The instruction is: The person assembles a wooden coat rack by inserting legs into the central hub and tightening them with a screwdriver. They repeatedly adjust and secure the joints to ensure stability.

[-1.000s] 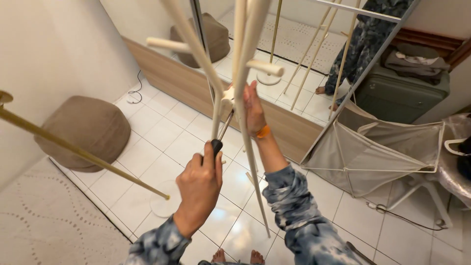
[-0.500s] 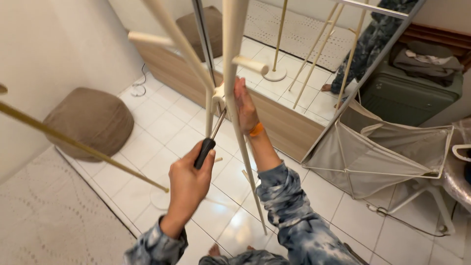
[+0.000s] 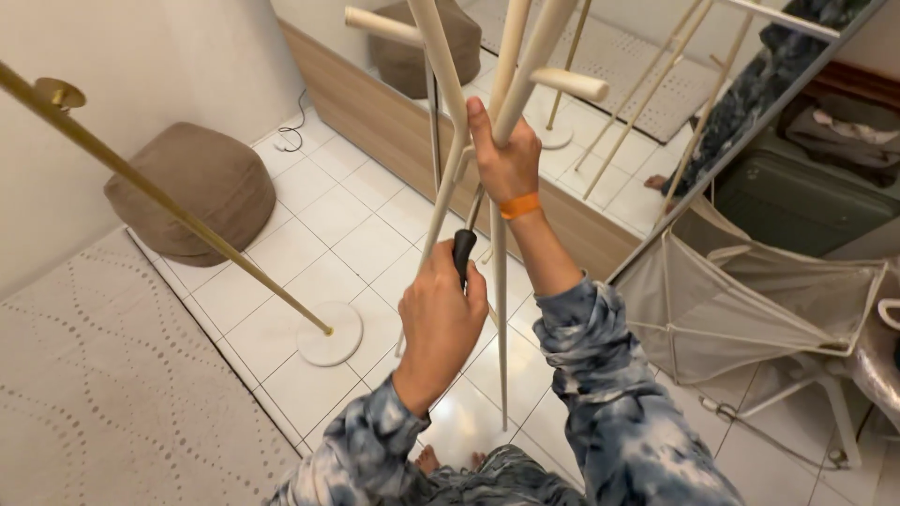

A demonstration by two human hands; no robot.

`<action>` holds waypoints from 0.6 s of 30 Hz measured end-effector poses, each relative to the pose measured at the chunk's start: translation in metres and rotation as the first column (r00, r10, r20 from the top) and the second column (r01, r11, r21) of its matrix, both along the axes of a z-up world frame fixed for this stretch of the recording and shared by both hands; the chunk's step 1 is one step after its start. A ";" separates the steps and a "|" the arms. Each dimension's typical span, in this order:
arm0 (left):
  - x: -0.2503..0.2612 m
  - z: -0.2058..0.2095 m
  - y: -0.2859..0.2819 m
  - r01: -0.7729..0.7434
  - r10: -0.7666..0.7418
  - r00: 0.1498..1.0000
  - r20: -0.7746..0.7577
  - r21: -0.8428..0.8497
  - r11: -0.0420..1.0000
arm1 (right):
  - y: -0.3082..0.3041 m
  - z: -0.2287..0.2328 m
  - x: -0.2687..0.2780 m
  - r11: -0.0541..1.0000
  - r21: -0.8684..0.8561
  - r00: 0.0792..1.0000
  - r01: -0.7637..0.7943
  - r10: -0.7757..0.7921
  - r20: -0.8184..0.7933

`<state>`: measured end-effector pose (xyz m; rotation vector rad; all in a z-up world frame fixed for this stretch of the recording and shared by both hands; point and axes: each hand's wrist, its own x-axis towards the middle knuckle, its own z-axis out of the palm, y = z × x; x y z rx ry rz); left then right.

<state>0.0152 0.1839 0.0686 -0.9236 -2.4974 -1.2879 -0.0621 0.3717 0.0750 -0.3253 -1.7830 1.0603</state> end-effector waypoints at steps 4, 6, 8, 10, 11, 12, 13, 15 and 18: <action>0.023 -0.003 -0.002 -0.129 0.132 0.962 -0.238 0.029 0.991 | -0.006 0.006 0.005 0.981 -0.098 0.983 -0.170 0.176 0.055; 0.038 -0.001 0.002 -0.317 0.276 0.888 -0.368 -0.054 0.947 | -0.009 0.007 0.004 0.943 -0.128 0.948 -0.306 0.314 0.049; 0.054 0.003 0.007 -0.482 0.384 0.804 -0.455 -0.118 0.868 | -0.012 0.008 0.000 0.895 -0.110 0.900 -0.432 0.436 0.010; 0.069 0.003 0.010 -0.614 0.462 0.729 -0.504 -0.183 0.768 | -0.013 0.008 -0.003 0.824 -0.098 0.829 -0.558 0.559 -0.014; 0.076 0.001 0.009 -0.655 0.495 0.700 -0.514 -0.187 0.732 | -0.016 0.007 -0.002 0.782 -0.106 0.788 -0.614 0.616 -0.018; 0.082 -0.002 0.011 -0.694 0.525 0.670 -0.525 -0.191 0.695 | -0.019 0.005 -0.001 0.736 -0.114 0.742 -0.667 0.670 -0.024; 0.086 -0.004 0.015 -0.732 0.553 0.634 -0.541 -0.186 0.656 | -0.022 0.005 -0.001 0.683 -0.119 0.691 -0.721 0.722 -0.045; 0.097 -0.010 0.024 -0.783 0.586 0.593 -0.552 -0.225 0.580 | -0.029 0.004 -0.002 0.569 -0.122 0.580 -0.813 0.810 -0.084; 0.104 -0.015 0.035 -0.833 0.640 0.535 -0.551 -0.220 0.507 | -0.049 0.001 -0.008 0.486 -0.128 0.499 -0.865 0.861 -0.104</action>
